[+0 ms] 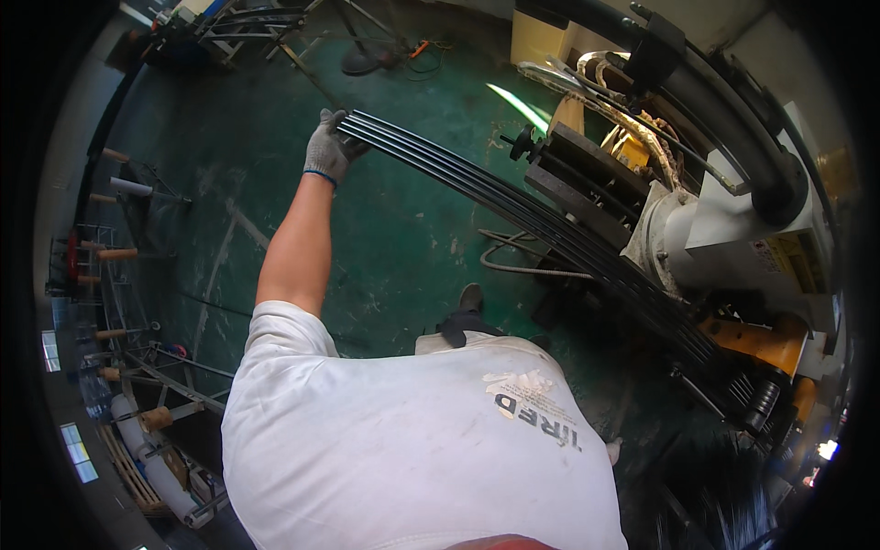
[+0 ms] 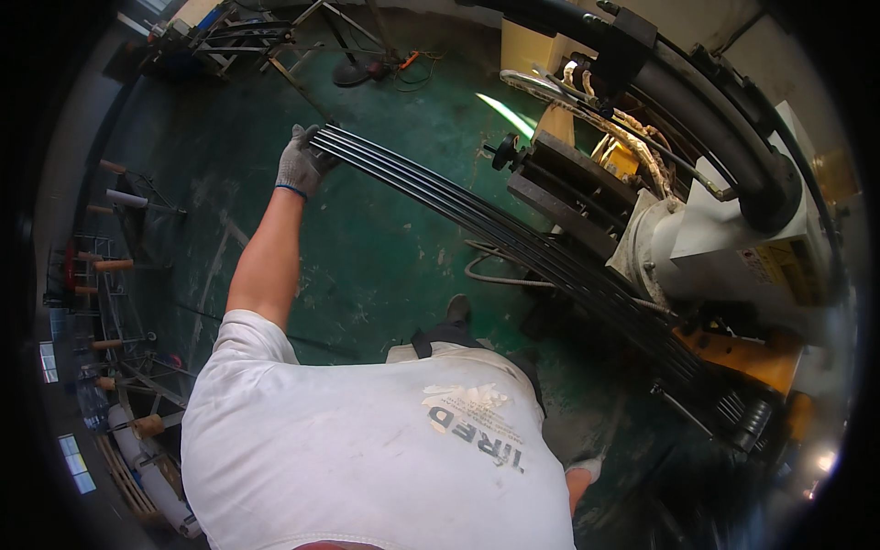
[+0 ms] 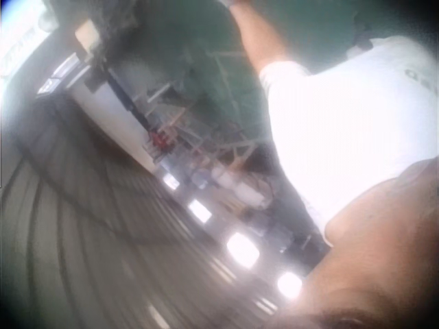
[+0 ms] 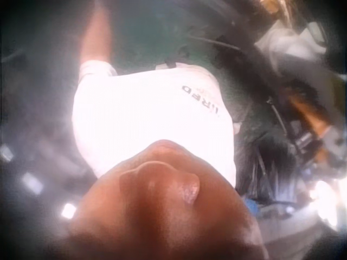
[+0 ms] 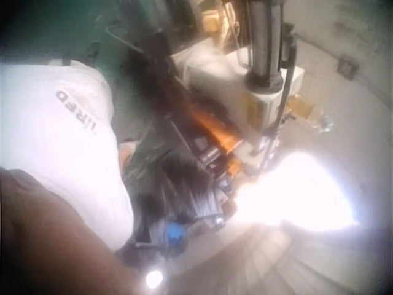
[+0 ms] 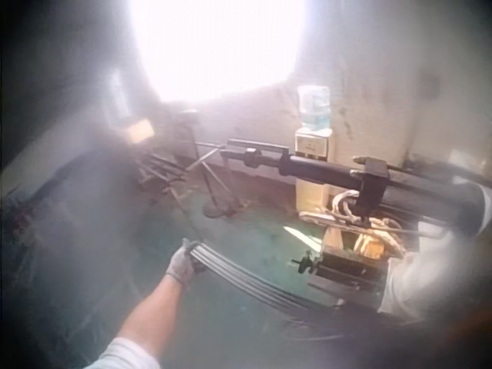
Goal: The person picks up a bundle of long metal rods, feeds them into a forming machine to bend them into a rectangular frame shape, and then hangs the finished frames on a storage rack.
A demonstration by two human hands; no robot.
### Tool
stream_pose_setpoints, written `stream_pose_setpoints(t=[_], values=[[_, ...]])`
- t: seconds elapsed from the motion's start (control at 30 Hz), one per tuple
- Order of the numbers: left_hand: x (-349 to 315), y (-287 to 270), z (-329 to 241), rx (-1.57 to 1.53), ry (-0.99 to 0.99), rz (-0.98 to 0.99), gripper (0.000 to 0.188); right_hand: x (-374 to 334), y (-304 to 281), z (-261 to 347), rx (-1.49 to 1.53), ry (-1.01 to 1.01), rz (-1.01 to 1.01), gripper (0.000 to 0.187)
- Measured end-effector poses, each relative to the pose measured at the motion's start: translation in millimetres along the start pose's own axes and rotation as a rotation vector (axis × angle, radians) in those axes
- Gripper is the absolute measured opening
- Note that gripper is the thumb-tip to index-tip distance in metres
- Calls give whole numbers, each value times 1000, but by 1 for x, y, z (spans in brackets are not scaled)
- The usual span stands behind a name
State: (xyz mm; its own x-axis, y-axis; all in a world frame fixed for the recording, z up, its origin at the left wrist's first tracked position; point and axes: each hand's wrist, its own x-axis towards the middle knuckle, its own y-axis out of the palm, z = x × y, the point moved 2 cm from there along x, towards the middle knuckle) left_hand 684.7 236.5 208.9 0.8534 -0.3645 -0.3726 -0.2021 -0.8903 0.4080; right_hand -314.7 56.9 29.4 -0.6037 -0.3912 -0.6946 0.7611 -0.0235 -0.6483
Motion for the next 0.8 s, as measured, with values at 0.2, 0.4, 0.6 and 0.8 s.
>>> stream_pose_setpoints(t=[0.2, 0.4, 0.6, 0.8], values=[[9, 12, 8, -23, -103, 199, 53, -32, -7, -54, 608, 95, -55, 66], [18, -21, -6, 57, -176, 286, 53, -45, 19, -1, 601, -4, -139, 67], [49, -39, -15, -111, -308, 818, 58, -47, 59, 91, 230, -296, -217, 67], [22, -6, 3, -166, -160, 372, 71, -20, 45, 117, 175, -541, 12, 63]])
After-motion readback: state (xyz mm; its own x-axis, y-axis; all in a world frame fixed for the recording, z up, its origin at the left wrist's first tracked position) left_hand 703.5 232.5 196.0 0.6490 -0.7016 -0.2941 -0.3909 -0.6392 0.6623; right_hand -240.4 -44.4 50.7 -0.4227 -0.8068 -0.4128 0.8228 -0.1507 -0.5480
